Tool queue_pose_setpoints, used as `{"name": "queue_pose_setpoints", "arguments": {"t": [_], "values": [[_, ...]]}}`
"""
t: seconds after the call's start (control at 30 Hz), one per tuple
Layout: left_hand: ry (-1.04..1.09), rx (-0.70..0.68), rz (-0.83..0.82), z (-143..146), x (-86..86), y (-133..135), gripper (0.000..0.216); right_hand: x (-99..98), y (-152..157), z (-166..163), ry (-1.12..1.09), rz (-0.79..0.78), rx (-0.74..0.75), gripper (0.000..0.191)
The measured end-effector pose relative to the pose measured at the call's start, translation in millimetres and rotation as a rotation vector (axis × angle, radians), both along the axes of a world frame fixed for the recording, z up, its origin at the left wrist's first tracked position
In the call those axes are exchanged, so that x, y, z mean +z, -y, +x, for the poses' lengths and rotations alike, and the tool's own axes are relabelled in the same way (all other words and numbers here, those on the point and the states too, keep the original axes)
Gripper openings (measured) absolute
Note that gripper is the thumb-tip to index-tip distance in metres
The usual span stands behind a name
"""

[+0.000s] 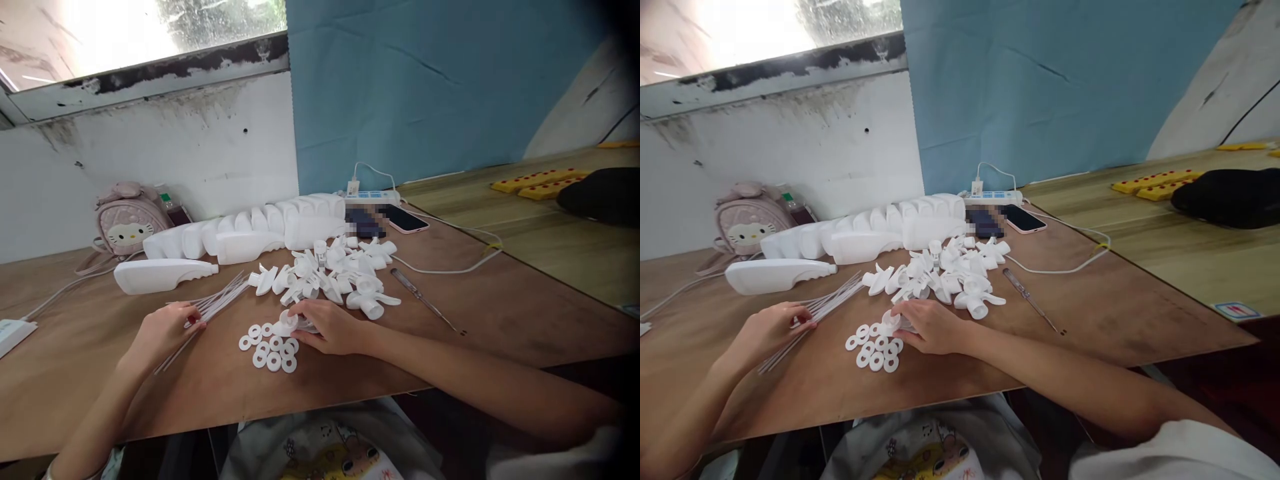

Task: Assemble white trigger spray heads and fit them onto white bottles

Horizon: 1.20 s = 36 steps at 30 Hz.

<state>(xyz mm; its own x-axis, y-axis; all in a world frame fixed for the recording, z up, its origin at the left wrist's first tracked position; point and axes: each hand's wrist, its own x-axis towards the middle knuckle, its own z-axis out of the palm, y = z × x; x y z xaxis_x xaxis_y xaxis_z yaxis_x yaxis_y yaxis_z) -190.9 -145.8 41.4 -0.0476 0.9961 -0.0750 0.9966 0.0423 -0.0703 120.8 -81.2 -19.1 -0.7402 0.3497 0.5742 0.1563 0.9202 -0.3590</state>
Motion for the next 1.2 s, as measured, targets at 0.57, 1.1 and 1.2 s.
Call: {"name": "queue_pose_setpoints", "arguments": {"t": [0.57, 1.1, 1.2], "values": [[1.148, -0.409, 0.367, 74.0, 55.9, -22.1, 0.013, 3.7, 1.8, 1.2, 0.019, -0.049, -0.009, 0.030], [1.482, -0.330, 0.533, 120.4, 15.2, -28.6, 0.013, 2.8, 1.0, -0.3, -0.008, -0.071, 0.005, 0.029], [1.488, -0.320, 0.566, 121.1, 11.2, -29.5, 0.014, 2.4, 0.7, -0.3, -0.012, -0.057, -0.002, 0.028]]}}
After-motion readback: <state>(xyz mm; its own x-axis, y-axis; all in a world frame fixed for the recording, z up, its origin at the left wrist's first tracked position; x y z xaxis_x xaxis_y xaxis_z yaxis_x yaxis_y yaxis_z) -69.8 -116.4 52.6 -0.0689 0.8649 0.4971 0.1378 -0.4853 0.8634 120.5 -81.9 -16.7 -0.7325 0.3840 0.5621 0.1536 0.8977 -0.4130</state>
